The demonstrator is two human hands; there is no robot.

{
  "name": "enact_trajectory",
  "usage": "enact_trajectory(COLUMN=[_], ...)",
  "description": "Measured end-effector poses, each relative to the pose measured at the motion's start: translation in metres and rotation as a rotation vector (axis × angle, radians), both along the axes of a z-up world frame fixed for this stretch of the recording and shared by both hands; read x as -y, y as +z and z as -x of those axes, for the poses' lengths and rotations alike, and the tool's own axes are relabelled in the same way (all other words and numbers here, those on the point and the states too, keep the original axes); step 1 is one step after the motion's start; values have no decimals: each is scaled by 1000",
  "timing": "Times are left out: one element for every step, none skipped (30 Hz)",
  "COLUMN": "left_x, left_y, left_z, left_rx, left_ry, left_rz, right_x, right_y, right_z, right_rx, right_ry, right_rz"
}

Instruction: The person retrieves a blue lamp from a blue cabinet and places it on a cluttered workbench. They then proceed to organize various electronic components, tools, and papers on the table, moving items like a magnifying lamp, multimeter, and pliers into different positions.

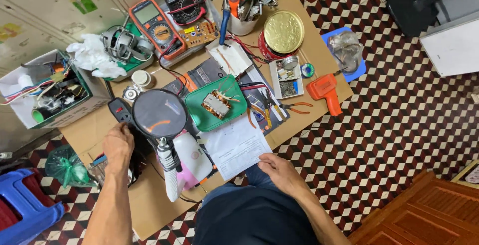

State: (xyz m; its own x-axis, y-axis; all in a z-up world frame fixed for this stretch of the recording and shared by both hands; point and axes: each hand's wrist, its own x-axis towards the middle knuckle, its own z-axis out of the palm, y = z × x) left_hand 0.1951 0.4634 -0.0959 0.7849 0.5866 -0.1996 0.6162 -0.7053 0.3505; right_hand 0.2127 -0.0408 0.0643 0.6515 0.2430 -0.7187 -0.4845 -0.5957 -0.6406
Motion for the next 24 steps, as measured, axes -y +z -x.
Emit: enact_trajectory(left_x=[-4, -9, -9, -11, -14, -12, -11, -11, -9, -15, -24, -18, -14, -3, -13, -14, -14, -12, -10, -8, -10, -11, -13, -9], left_y=[-5, -10, -10, -10, -10, -5, 1, 7, -4, -12, -19, -2, 13, 23, 17, 7, -3, -1, 1, 4, -8, -20, -32, -24], left_z=[-1, 0, 0, 2, 3, 2, 1, 3, -3, 1, 6, 9, 9, -2, 5, 1, -3, -5, -7, -9, -9, -9, -9, -10], left_rx=[15, 28, 33, 52, 71, 73, 73, 74, 77, 128, 179, 171, 140, 116, 114, 146, 177, 182, 132, 80, 84, 59, 34, 34], left_ry=[6, 16, 11, -4, -20, -17, -47, -69, -59, -133, -208, -146, -166, -204, -157, -250, -343, -329, -336, -344, -331, -374, -418, -404], left_rz=[-3, -8, -9, 0, 9, 4, 39, 69, 61, 115, 167, 126, 116, 123, 99, 74, 47, 45, 23, 1, -1, -37, -74, -72], right_x=[1, 0, -1, -3, -6, -8, -12, -16, -6, -2, -1, 0, 0, 7, 4, 10, 17, 15, 13, 11, 7, 4, 0, -4], right_y=[-2, -4, -2, -1, -1, 1, 2, 4, -11, -29, -47, -53, -60, -65, -73, -78, -84, -82, -81, -79, -75, -71, -67, -59], right_z=[0, 0, -2, -4, -5, -8, -10, -13, -8, -5, -3, -3, -4, -6, -7, -7, -8, -10, -11, -12, -14, -15, -16, -19], right_rx=[4, 6, 11, 12, 13, 15, -2, -18, -14, 57, 125, 110, 64, 28, 22, 26, 31, 36, 0, -37, -33, -56, -79, -79], right_ry=[2, 7, 3, -8, -19, -16, -3, 17, 28, 18, 5, 68, 32, -18, 29, 51, 73, 87, 73, 57, 71, 65, 60, 73], right_rz=[27, 52, 51, 35, 19, 15, 26, 34, 26, -61, -151, -191, -164, -119, -141, -108, -75, -76, -69, -62, -63, -35, -6, -4])
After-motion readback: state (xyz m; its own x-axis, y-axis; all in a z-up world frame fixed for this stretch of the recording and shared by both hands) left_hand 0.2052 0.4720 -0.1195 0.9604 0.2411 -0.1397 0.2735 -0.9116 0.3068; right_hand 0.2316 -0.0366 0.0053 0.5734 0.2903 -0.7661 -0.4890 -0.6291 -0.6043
